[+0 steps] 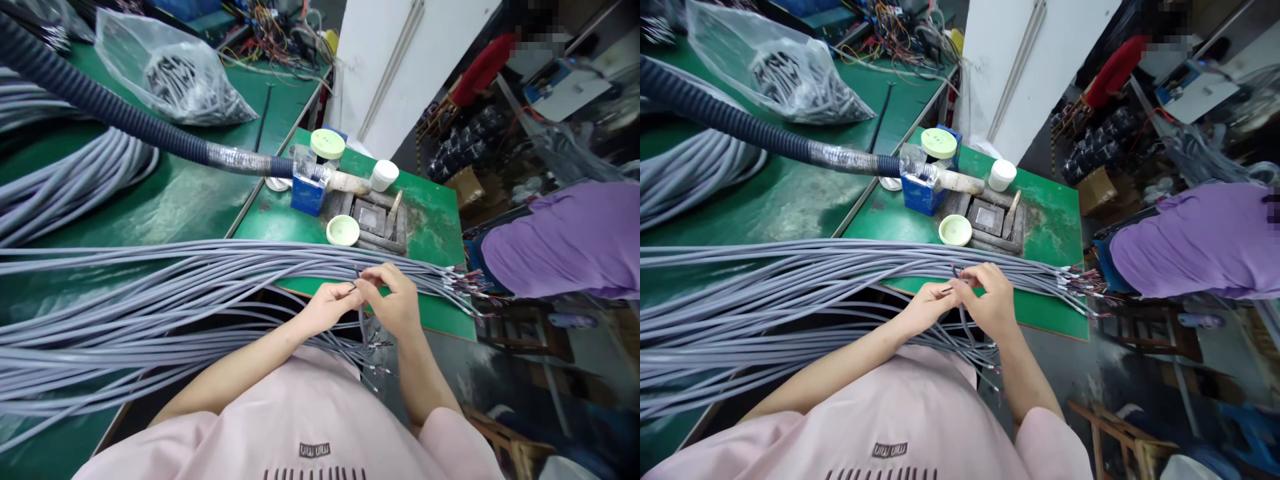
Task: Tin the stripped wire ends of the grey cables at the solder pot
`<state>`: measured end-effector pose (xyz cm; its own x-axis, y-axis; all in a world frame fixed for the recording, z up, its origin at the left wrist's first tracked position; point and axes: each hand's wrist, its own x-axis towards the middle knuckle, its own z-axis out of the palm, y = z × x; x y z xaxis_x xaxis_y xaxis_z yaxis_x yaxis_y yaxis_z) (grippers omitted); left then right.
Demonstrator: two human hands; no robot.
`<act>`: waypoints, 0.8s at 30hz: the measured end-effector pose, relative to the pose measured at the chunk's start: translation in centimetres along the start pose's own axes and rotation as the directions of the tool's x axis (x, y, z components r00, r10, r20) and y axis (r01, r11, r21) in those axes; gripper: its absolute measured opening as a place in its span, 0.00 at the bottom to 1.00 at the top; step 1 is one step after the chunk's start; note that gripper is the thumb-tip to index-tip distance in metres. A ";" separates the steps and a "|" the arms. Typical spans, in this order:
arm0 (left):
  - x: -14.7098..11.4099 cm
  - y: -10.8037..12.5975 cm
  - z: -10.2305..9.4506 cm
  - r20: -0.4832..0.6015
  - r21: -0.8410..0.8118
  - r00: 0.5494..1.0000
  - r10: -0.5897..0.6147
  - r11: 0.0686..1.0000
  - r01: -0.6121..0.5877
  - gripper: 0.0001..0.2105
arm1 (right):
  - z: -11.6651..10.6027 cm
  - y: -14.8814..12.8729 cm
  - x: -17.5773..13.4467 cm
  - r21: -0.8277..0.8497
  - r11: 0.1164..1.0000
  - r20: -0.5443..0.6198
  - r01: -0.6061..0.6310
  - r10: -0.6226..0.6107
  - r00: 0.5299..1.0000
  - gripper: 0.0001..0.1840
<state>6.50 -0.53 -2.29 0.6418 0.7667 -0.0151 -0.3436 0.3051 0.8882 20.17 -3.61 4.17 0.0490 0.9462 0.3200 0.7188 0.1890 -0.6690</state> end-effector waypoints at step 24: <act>-2.7 -1.1 -0.4 0.489 -0.454 0.868 -0.083 0.826 0.335 0.21 | 4.2 1.6 1.5 0.876 0.351 0.264 -0.329 0.221 0.939 0.14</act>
<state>4.88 -2.66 -3.47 0.9211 0.3641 0.1376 -0.3801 0.7650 0.5199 18.49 -0.79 0.81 0.0220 0.9994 -0.0249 -0.3712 -0.0150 -0.9284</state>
